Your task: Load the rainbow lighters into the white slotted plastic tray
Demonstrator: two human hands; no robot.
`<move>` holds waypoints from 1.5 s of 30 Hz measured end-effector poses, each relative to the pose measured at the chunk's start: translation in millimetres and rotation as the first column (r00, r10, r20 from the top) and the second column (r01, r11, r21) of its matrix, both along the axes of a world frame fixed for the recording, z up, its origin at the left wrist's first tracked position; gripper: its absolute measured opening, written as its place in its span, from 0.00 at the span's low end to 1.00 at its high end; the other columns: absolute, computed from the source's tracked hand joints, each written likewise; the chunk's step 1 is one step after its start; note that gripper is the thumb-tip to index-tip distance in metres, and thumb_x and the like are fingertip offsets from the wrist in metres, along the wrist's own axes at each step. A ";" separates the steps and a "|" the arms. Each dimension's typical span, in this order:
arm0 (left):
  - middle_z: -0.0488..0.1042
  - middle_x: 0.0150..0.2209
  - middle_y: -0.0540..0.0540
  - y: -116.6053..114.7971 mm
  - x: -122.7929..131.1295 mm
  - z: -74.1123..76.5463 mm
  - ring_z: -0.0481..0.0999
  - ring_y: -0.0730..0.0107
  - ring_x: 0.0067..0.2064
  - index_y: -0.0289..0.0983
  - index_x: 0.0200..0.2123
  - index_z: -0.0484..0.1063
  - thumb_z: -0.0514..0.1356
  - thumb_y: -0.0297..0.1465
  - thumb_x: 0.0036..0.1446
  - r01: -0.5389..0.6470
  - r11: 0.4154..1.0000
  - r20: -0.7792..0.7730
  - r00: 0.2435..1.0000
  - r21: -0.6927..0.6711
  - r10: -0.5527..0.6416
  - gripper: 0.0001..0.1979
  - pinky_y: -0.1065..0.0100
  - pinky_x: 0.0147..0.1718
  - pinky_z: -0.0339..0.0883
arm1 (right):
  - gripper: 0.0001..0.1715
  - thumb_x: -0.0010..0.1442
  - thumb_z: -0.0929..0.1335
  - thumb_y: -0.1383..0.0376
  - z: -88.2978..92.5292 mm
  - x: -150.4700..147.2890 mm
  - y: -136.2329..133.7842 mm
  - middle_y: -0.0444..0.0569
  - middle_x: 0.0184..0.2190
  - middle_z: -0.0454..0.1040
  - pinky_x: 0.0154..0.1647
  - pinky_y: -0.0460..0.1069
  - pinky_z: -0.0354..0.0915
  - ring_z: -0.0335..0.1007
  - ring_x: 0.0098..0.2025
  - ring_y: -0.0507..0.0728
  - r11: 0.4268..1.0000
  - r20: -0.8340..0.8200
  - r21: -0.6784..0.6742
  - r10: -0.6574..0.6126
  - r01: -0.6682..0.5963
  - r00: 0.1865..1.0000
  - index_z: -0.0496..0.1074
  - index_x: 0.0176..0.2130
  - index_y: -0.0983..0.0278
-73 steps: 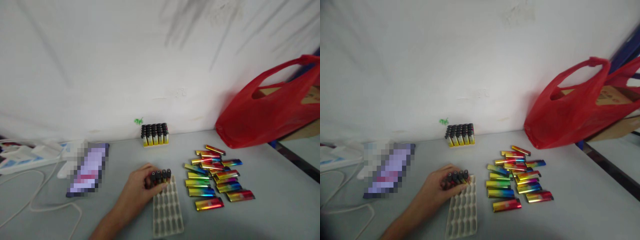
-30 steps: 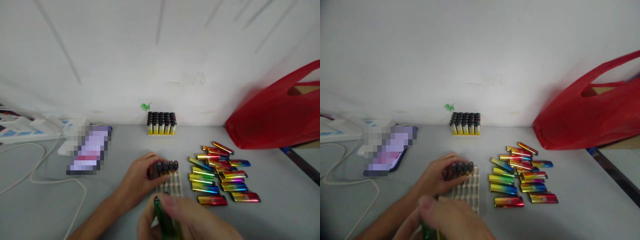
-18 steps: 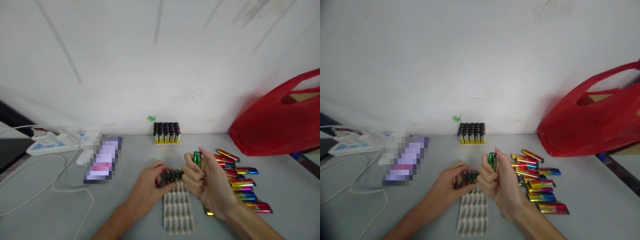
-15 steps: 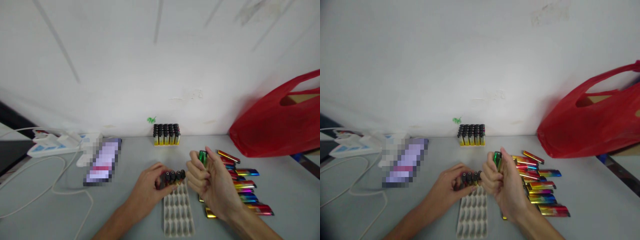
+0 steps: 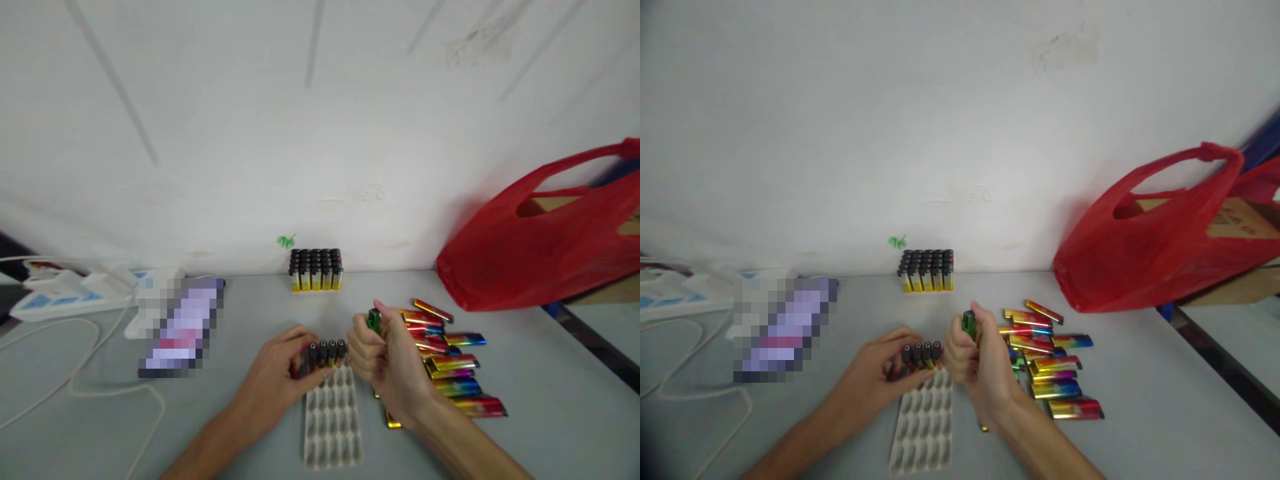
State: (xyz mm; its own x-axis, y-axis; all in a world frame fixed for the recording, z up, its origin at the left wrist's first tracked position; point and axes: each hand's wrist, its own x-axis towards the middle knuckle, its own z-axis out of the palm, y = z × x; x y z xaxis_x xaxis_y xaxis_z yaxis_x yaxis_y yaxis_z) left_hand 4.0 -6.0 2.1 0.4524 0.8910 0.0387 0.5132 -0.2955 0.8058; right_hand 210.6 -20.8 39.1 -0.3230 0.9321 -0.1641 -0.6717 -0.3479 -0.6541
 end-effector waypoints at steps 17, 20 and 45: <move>0.74 0.36 0.52 0.3 0.7 0.3 0.68 0.70 0.29 0.39 0.41 0.82 0.73 0.36 0.63 -0.003 1.000 0.024 1.000 -0.007 0.004 0.08 0.70 0.28 0.59 | 0.36 0.58 0.76 0.40 -8.1 0.4 1.8 0.31 0.19 0.44 0.19 0.45 0.34 0.29 0.21 0.47 0.996 0.155 -0.082 -0.018 0.031 0.988 0.58 0.23 0.59; 0.73 0.35 0.52 0.2 1.0 2.8 0.68 0.70 0.29 0.39 0.40 0.83 0.73 0.37 0.62 -0.004 1.000 0.018 1.000 -0.001 0.004 0.09 0.70 0.28 0.58 | 0.33 0.60 0.76 0.37 -4.5 -1.7 2.2 0.35 0.21 0.55 0.21 0.45 0.46 0.42 0.22 0.49 0.994 0.217 -0.029 -0.101 0.110 0.971 0.69 0.30 0.61; 0.73 0.35 0.52 0.4 0.5 1.0 0.68 0.70 0.29 0.38 0.39 0.82 0.74 0.36 0.61 -0.012 1.000 0.037 0.999 -0.002 0.012 0.09 0.70 0.28 0.57 | 0.20 0.77 0.67 0.55 5.3 26.6 2.8 0.45 0.32 0.76 0.43 0.55 0.59 0.72 0.39 0.61 0.803 0.879 0.474 -0.403 -0.362 0.256 0.77 0.35 0.59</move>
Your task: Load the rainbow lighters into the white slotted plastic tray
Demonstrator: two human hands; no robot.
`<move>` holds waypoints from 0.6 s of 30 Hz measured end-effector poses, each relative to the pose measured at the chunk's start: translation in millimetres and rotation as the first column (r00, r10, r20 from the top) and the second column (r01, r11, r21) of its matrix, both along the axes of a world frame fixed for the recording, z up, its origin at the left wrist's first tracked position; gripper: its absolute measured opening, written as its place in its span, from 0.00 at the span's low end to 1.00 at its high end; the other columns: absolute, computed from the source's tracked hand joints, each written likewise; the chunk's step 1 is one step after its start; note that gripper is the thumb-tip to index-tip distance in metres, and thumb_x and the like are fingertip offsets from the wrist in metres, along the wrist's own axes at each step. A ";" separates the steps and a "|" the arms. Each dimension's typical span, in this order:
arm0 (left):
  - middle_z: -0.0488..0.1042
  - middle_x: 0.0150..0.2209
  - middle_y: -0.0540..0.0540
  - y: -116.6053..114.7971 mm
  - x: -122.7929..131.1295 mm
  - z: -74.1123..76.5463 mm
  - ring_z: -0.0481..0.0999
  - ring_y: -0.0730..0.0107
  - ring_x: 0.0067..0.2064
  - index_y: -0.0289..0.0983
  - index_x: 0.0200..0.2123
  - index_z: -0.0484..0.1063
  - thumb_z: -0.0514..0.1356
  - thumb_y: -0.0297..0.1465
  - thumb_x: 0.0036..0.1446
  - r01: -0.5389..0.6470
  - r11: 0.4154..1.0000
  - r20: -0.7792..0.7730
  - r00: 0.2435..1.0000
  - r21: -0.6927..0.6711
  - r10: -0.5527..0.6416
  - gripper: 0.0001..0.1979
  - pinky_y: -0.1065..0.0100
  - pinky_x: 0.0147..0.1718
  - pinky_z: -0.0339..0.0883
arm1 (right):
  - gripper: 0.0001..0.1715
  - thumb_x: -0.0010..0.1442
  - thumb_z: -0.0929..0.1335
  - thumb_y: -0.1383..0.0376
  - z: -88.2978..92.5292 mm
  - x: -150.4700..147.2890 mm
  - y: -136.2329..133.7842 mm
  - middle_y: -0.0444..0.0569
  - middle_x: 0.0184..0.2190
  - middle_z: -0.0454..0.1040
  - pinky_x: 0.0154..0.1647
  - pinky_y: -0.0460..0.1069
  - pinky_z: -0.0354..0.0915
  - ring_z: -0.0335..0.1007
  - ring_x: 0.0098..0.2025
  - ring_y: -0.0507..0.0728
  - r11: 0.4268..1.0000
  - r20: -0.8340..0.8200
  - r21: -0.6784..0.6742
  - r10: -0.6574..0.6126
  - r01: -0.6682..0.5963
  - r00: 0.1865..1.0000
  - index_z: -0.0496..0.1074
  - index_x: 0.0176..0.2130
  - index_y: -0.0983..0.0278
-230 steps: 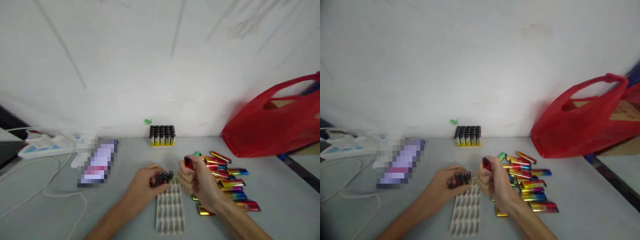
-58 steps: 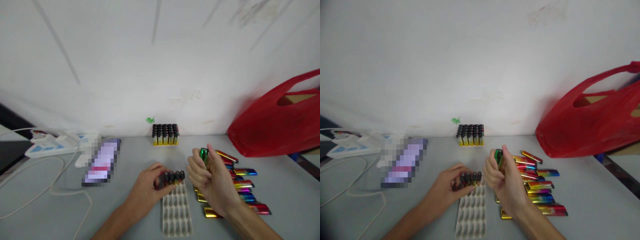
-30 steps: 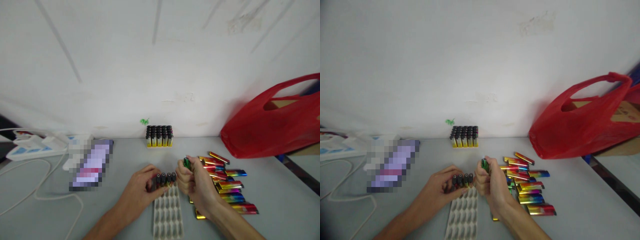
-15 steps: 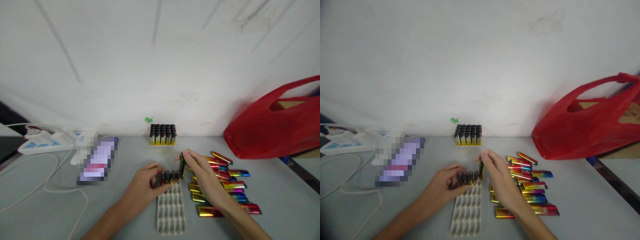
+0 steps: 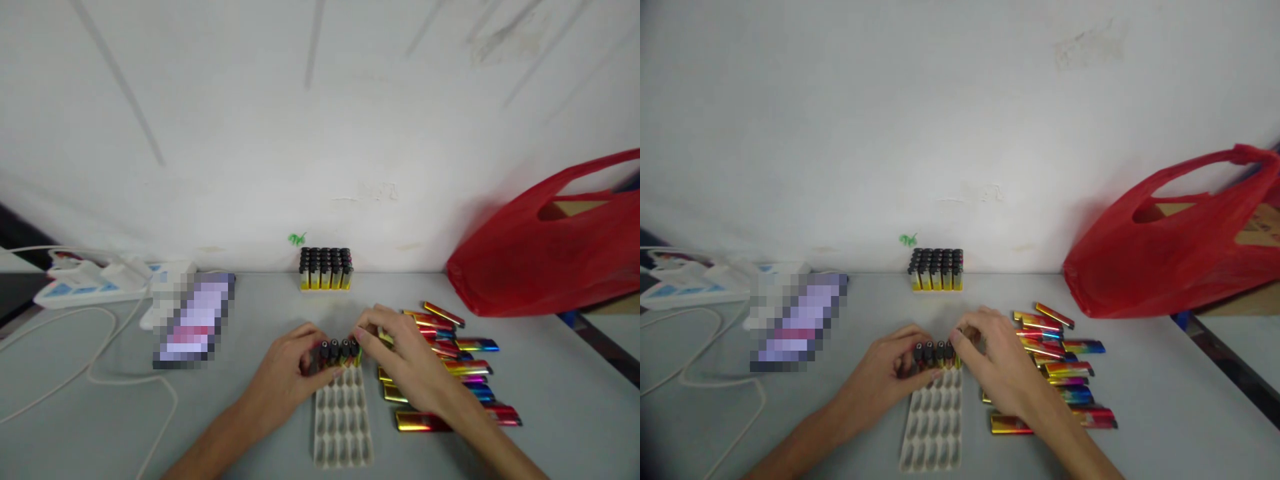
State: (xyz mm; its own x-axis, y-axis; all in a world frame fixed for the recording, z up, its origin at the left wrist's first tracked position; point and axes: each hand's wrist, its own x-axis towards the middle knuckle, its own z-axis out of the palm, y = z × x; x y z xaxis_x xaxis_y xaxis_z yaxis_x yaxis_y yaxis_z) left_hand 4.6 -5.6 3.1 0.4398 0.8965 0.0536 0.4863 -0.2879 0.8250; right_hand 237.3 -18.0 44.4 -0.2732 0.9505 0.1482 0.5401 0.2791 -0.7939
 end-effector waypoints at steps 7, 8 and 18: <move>0.73 0.36 0.52 -1.4 -1.0 -2.8 0.68 0.71 0.28 0.37 0.39 0.82 0.75 0.35 0.60 -0.001 1.000 0.009 1.000 0.000 0.001 0.09 0.70 0.27 0.58 | 0.32 0.82 0.59 0.48 -0.8 8.9 1.4 0.44 0.27 0.76 0.38 0.53 0.60 0.74 0.33 0.60 1.000 -0.008 -0.002 0.001 -0.001 1.000 0.79 0.35 0.60; 0.74 0.36 0.52 -1.2 -0.9 -3.1 0.69 0.72 0.28 0.37 0.39 0.82 0.75 0.34 0.60 -0.002 1.000 0.009 1.000 -0.001 0.002 0.09 0.71 0.27 0.58 | 0.33 0.81 0.59 0.47 -0.5 11.5 3.1 0.44 0.26 0.76 0.36 0.53 0.60 0.73 0.31 0.59 0.999 -0.022 0.003 -0.050 0.050 0.999 0.79 0.36 0.60; 0.73 0.35 0.52 -1.7 1.2 -1.6 0.67 0.72 0.27 0.36 0.37 0.82 0.77 0.31 0.59 -0.033 0.999 -0.004 0.999 0.008 0.033 0.09 0.70 0.26 0.56 | 0.20 0.67 0.65 0.62 -5.2 110.7 41.0 0.49 0.31 0.83 0.37 0.54 0.60 0.78 0.36 0.66 0.876 0.462 0.101 -0.462 0.472 0.757 0.77 0.56 0.58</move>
